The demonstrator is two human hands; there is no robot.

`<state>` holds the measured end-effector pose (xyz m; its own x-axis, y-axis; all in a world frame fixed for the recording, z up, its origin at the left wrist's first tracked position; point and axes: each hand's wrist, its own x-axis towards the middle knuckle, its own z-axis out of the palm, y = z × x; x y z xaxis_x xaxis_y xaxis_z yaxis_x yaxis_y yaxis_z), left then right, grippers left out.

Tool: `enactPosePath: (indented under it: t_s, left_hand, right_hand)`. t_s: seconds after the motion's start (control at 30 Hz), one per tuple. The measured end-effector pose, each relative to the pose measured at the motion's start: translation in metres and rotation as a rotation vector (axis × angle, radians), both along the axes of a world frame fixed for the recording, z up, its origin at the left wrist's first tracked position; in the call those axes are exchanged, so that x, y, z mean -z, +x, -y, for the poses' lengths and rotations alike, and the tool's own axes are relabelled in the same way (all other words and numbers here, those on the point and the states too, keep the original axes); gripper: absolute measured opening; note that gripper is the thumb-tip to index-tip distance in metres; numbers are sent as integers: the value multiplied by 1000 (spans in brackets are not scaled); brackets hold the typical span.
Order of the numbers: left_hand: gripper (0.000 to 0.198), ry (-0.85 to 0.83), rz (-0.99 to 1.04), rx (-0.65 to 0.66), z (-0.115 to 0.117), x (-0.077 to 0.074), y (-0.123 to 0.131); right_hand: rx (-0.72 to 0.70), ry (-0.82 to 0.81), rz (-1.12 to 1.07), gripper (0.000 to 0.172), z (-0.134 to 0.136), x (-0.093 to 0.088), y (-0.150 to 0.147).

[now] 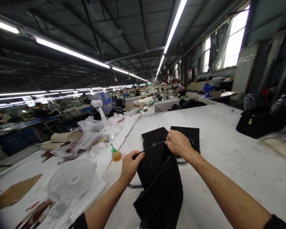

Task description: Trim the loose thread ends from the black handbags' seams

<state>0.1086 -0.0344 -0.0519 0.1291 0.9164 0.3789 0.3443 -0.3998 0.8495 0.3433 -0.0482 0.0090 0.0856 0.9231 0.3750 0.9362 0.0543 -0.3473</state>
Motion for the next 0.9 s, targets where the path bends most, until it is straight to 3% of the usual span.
enactPosePath:
  t_s: [0.17,0.3,0.47,0.63,0.8,0.9]
  left_hand:
    - [28,-81,-31,125,-5,-20,3]
    - [21,-112,-120,130,-10,-35,5]
    - [17,-281,-292,226,-18,-58,12]
    - [22,-192,-459,260,-22,-76,29]
    - [14,-128,-566,256,-25,-81,36]
    - [11,-95,-612,280,-28,-83,42]
  right_hand:
    - [-9,20,-10,16,0,0,2]
    - [5,19,-22,17,2,-1,3]
    - [22,16,-28,15,2,-1,1]
    - [18,15,-28,17,4,-1,3]
    - [-109,56,-38,13,9,1,13]
    - [-93,59,-48,11,11,1,15]
